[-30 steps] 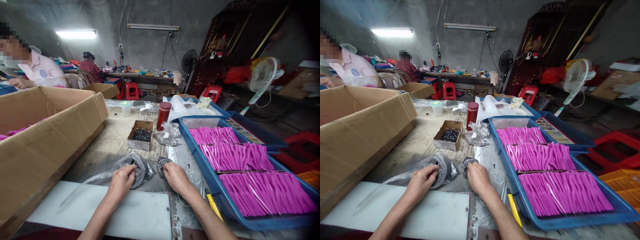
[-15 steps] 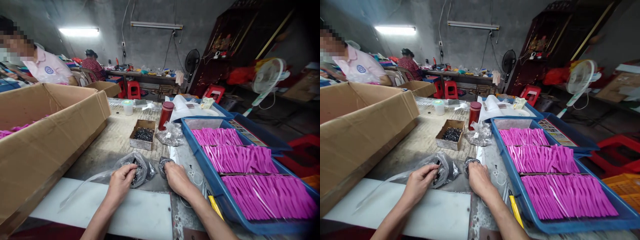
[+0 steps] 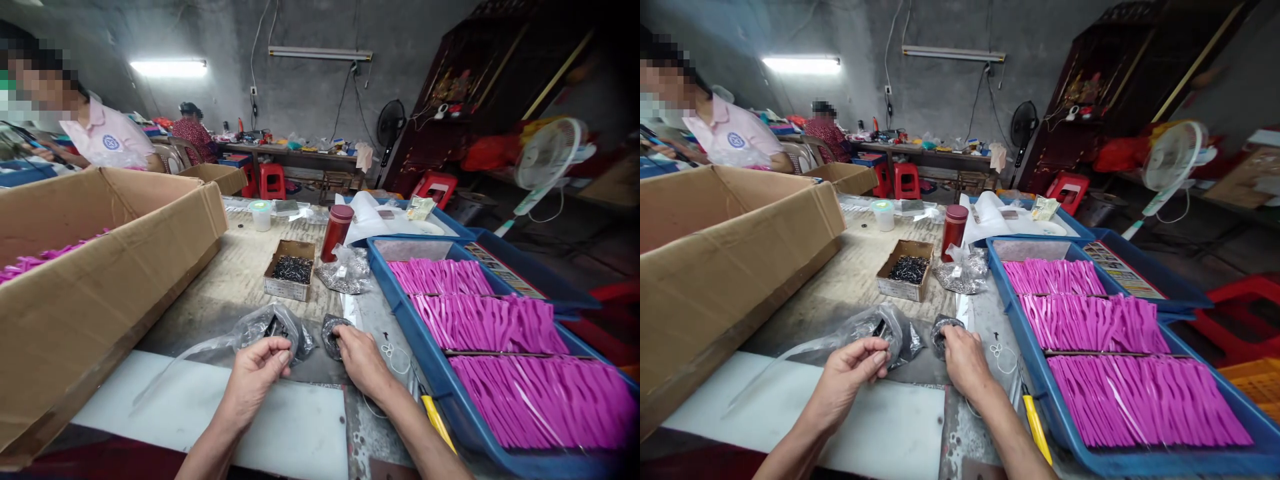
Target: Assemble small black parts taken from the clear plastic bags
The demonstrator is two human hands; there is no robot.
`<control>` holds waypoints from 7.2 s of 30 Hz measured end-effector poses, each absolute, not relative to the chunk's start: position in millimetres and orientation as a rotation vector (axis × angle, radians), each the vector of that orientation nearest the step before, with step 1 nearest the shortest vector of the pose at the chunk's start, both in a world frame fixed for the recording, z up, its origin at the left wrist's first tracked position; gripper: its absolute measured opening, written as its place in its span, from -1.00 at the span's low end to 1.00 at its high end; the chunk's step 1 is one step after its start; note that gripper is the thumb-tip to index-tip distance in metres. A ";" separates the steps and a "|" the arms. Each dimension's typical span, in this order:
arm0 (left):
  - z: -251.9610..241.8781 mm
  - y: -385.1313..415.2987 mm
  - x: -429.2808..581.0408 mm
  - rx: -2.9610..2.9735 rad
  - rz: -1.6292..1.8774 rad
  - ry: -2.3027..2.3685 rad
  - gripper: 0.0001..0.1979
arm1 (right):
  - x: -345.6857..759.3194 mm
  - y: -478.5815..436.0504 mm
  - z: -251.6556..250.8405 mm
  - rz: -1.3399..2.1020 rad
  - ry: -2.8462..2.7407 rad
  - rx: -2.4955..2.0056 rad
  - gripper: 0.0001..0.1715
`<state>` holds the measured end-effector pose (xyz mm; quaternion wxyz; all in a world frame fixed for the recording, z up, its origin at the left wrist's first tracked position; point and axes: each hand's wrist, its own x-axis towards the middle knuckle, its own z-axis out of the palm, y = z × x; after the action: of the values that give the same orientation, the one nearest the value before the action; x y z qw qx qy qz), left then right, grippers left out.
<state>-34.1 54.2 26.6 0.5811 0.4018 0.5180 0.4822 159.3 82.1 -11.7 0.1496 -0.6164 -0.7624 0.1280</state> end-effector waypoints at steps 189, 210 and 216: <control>2.3 15.7 -0.6 1.946 1.023 1.127 -0.83 | 130.9 0.6 -7.0 1.234 -1.157 -1.343 -0.77; 23.9 44.1 -9.0 1.773 1.002 1.283 -0.86 | 134.0 3.2 -17.2 1.295 -1.063 -1.316 -0.68; 47.5 122.4 -17.9 1.647 1.158 1.487 -0.82 | 136.0 1.9 -24.4 1.294 -0.967 -1.307 -0.69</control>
<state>-17.9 122.4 47.5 0.3138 0.6248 0.5640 0.4392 136.0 1.9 -24.4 0.5071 -0.5421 -0.4011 0.5367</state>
